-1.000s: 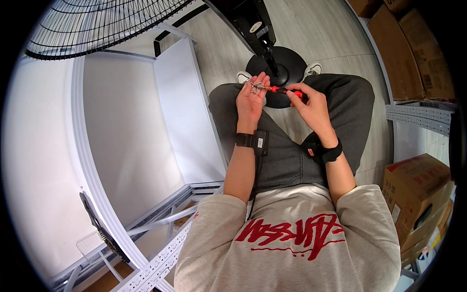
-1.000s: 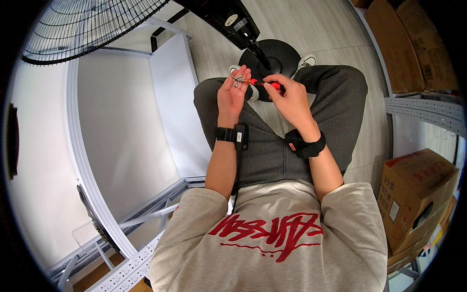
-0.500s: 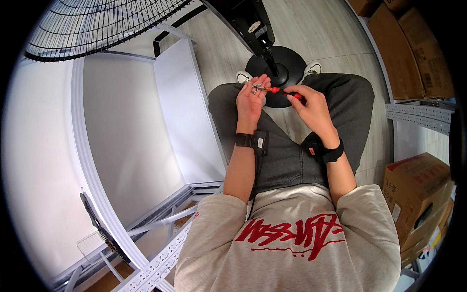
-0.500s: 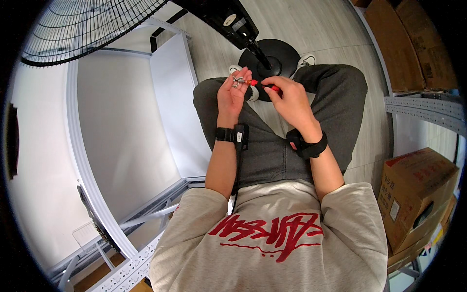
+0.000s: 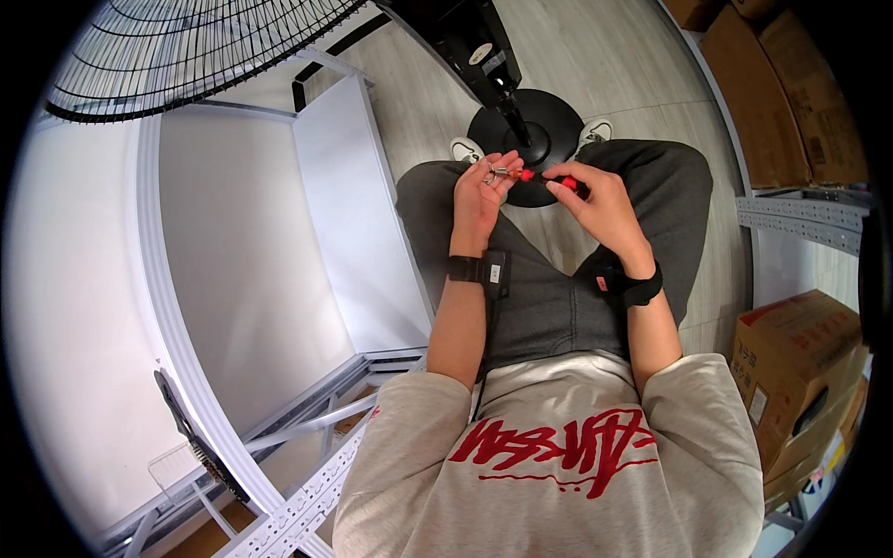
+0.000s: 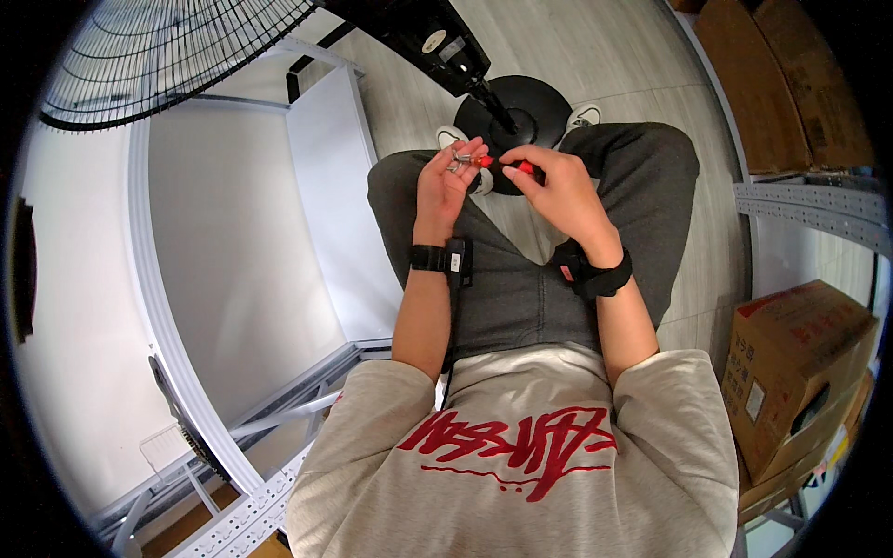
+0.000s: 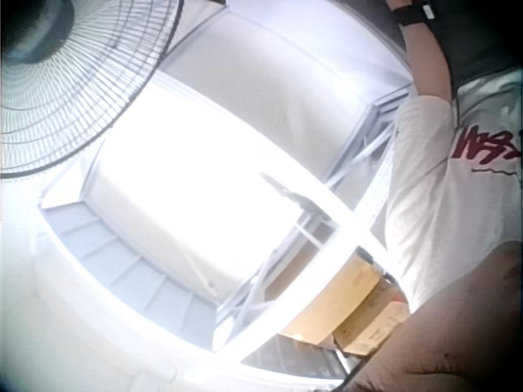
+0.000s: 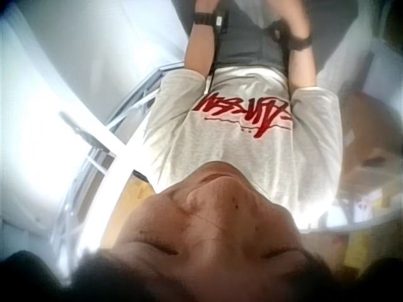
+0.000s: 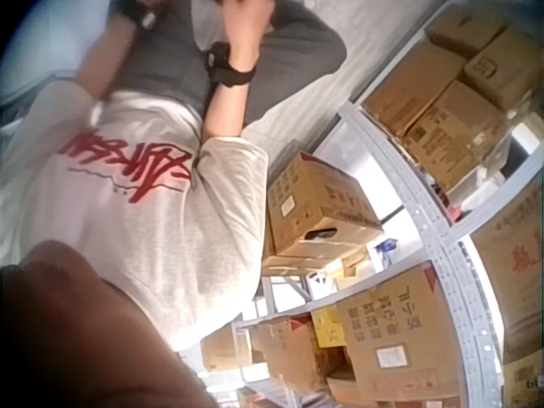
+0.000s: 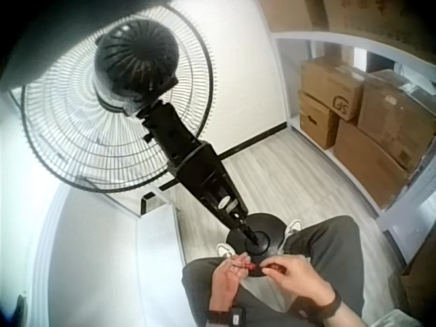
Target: The person sits on the floor and uses a screwdriver to remove screws from the base of a standing fan. They then lift the fan's motor housing and continue to manipulate the internal wiring and components with the screwdriver.
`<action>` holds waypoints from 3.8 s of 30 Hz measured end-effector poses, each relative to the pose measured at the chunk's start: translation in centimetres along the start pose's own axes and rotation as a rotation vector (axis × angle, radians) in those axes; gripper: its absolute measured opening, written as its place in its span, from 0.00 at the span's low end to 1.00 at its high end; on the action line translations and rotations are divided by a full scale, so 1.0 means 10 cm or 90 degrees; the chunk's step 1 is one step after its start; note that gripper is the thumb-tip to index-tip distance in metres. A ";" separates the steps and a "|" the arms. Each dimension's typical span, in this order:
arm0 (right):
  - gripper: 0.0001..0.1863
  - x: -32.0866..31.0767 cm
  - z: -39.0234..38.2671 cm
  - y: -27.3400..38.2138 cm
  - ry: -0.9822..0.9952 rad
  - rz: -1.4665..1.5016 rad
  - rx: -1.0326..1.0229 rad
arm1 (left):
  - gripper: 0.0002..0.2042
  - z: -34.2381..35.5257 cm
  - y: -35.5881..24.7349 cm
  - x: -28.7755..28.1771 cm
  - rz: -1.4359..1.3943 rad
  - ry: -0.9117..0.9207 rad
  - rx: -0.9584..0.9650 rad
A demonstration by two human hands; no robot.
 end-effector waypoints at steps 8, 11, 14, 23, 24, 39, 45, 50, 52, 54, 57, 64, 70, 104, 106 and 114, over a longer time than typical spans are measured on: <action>0.13 0.07 -0.02 -0.12 -0.023 0.059 0.129 | 0.11 0.03 0.02 0.00 -0.035 0.001 -0.020; 0.13 0.06 -0.02 -0.10 -0.038 0.049 0.100 | 0.10 0.05 0.03 -0.03 -0.058 -0.034 -0.021; 0.13 0.04 -0.01 -0.08 -0.048 0.063 0.102 | 0.10 0.05 0.02 -0.05 -0.084 -0.049 -0.016; 0.13 0.03 -0.02 -0.20 -0.083 0.089 0.177 | 0.09 0.02 0.00 -0.02 -0.048 -0.012 -0.003; 0.13 0.04 -0.02 -0.22 -0.083 0.100 0.185 | 0.09 0.01 0.00 -0.01 -0.042 -0.013 0.002; 0.14 0.04 -0.03 -0.25 -0.089 0.130 0.207 | 0.09 0.06 0.04 -0.08 0.004 -0.007 0.027; 0.12 0.00 -0.03 -0.21 -0.095 0.131 0.222 | 0.11 0.03 0.03 -0.03 0.011 -0.010 0.029; 0.12 -0.02 -0.03 -0.20 -0.101 0.147 0.229 | 0.11 0.06 0.05 -0.06 -0.008 0.008 0.016; 0.12 -0.03 -0.03 -0.21 -0.108 0.159 0.237 | 0.11 0.08 0.06 -0.07 -0.023 0.012 0.012; 0.12 -0.04 -0.03 -0.20 -0.112 0.159 0.239 | 0.11 0.08 0.06 -0.07 -0.041 0.020 0.013; 0.12 -0.07 -0.03 -0.17 -0.112 0.150 0.234 | 0.11 0.10 0.07 -0.07 -0.073 0.032 0.003; 0.13 -0.07 -0.04 -0.11 -0.076 0.143 0.215 | 0.12 0.08 0.02 -0.09 -0.115 -0.004 0.013; 0.13 -0.02 -0.06 -0.11 -0.079 0.106 0.168 | 0.13 0.07 0.01 -0.09 -0.089 -0.017 0.031; 0.13 0.04 -0.07 0.04 -0.078 0.058 0.118 | 0.10 0.11 0.00 -0.12 -0.065 -0.061 0.070; 0.13 0.03 -0.07 0.04 -0.075 0.055 0.121 | 0.10 0.11 0.00 -0.13 -0.066 -0.056 0.073; 0.13 0.03 -0.07 0.04 -0.080 0.053 0.111 | 0.11 0.13 0.01 -0.15 -0.051 -0.056 0.061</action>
Point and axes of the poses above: each hand's wrist, its own z-axis towards the middle knuckle, its own x-axis out of the palm, y = z × x, the point moved 6 cm from there along z, towards the middle knuckle, and after that the axes turned 12 degrees about -y, right-handed, at the moved point
